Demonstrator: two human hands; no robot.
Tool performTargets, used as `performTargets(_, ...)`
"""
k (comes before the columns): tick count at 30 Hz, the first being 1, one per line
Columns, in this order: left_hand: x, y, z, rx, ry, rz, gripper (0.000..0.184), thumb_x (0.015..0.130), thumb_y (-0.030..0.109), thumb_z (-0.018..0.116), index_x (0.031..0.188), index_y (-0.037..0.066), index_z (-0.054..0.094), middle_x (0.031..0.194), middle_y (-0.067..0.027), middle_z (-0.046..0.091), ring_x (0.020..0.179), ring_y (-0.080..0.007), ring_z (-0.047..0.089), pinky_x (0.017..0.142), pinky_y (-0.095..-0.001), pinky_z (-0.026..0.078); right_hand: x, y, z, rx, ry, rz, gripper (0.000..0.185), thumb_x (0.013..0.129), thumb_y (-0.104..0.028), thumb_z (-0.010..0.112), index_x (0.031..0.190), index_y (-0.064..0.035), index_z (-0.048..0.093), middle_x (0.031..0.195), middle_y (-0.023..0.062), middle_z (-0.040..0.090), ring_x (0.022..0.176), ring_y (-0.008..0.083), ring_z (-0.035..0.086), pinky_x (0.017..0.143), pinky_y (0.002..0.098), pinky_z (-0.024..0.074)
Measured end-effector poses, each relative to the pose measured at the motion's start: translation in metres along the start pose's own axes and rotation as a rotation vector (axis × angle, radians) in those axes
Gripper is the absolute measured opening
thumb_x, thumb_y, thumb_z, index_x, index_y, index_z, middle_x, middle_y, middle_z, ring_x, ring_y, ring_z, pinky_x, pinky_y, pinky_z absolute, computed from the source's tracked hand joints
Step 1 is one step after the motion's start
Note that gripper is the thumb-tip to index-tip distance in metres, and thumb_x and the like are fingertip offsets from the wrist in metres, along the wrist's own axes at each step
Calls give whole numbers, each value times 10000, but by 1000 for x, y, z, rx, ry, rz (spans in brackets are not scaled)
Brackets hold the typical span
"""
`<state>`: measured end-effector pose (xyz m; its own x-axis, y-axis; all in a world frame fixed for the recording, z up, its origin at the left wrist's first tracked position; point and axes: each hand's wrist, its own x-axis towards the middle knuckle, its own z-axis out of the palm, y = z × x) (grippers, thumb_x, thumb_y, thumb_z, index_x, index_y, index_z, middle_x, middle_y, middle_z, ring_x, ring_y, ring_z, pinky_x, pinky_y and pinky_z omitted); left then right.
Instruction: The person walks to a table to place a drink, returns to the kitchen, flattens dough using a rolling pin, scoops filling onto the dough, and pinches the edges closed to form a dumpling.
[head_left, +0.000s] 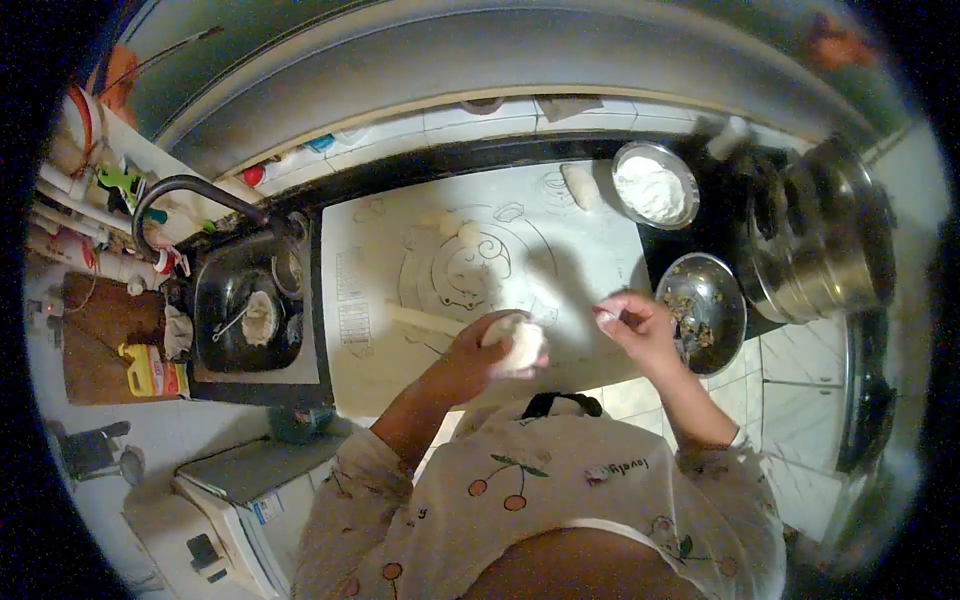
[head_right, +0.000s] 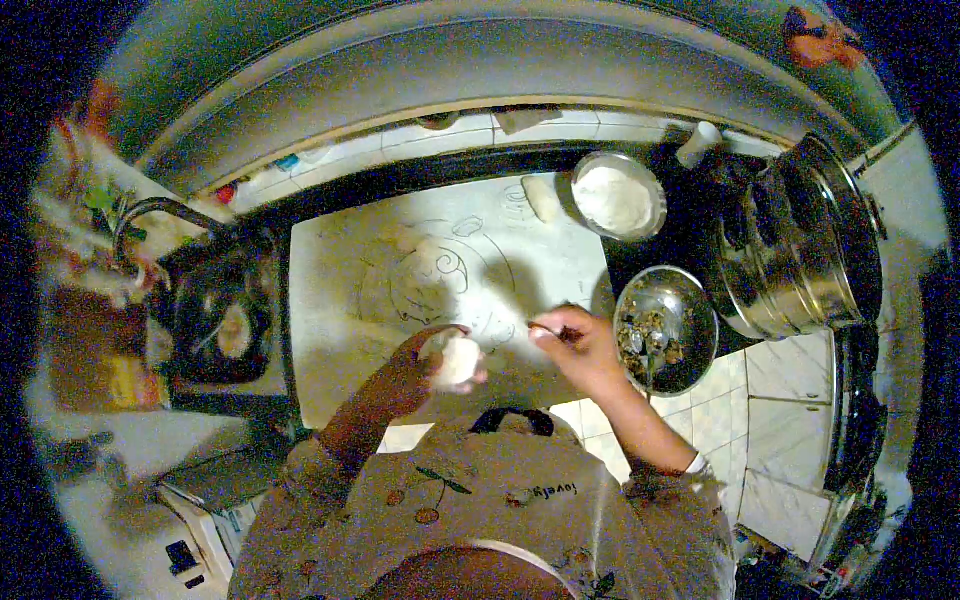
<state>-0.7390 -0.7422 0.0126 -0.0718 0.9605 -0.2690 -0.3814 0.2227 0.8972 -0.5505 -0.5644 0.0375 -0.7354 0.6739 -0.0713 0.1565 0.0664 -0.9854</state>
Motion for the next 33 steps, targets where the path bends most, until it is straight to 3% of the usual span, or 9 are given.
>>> performTargets(1,3,-36,-30,414,120,110,521,797,195,652,1235,44,414,1056,-113,565,989,-199,560,779,-297,481,-4,19,0,-16,36,35,134,774,-99,677,884,-27,654,803,31,626,728,90,559,646,224,433)
performTargets(3,6,-55,-67,527,306,112,509,797,170,648,1231,43,414,1059,-111,567,978,-192,559,782,-286,473,-14,51,-1,-46,109,108,126,780,-99,675,879,-25,654,812,30,627,733,83,558,656,221,437)
performTargets(6,20,-46,-114,-94,512,-25,480,790,143,655,1203,35,437,1052,-101,565,965,-192,550,788,-279,460,-24,78,3,91,200,203,111,780,-87,673,868,-22,653,817,31,627,738,80,559,672,228,445)
performTargets(8,32,-47,-148,-126,691,119,472,776,147,679,1176,25,460,1035,-93,565,949,-188,545,788,-276,453,-25,96,7,28,208,193,100,769,-58,675,861,-22,652,821,39,623,740,94,563,668,234,450)
performTargets(15,96,-29,-266,630,984,278,518,675,213,766,1090,13,531,1057,-129,572,975,-255,550,811,-324,453,-9,109,35,-96,164,151,139,751,-48,687,888,-52,664,764,24,569,652,87,493,571,211,386)
performTargets(19,112,-61,-310,1277,1089,326,560,643,225,776,1093,2,527,1041,-159,567,976,-316,535,856,-382,426,17,82,64,-269,-20,187,242,752,-38,650,984,-105,651,880,109,557,775,169,568,694,261,483)
performTargets(22,105,-54,-291,1358,1165,329,526,670,220,750,1091,1,524,1031,-162,562,987,-347,511,882,-419,399,59,81,92,-454,2,-132,288,737,-52,646,1022,-48,606,957,163,561,841,263,580,739,332,472)
performTargets(27,60,-32,-187,860,1270,512,406,757,183,687,1083,7,520,1033,-131,564,987,-264,524,837,-377,434,183,120,170,-814,34,-393,420,724,-176,650,1089,-9,524,1029,216,552,930,374,541,799,406,471)
performTargets(33,10,-56,-142,16,984,255,360,813,148,636,1115,4,503,1044,-67,559,904,-167,561,790,-306,465,166,90,177,-733,-66,-164,470,676,-162,686,1080,15,522,1056,222,535,940,365,536,813,402,464)
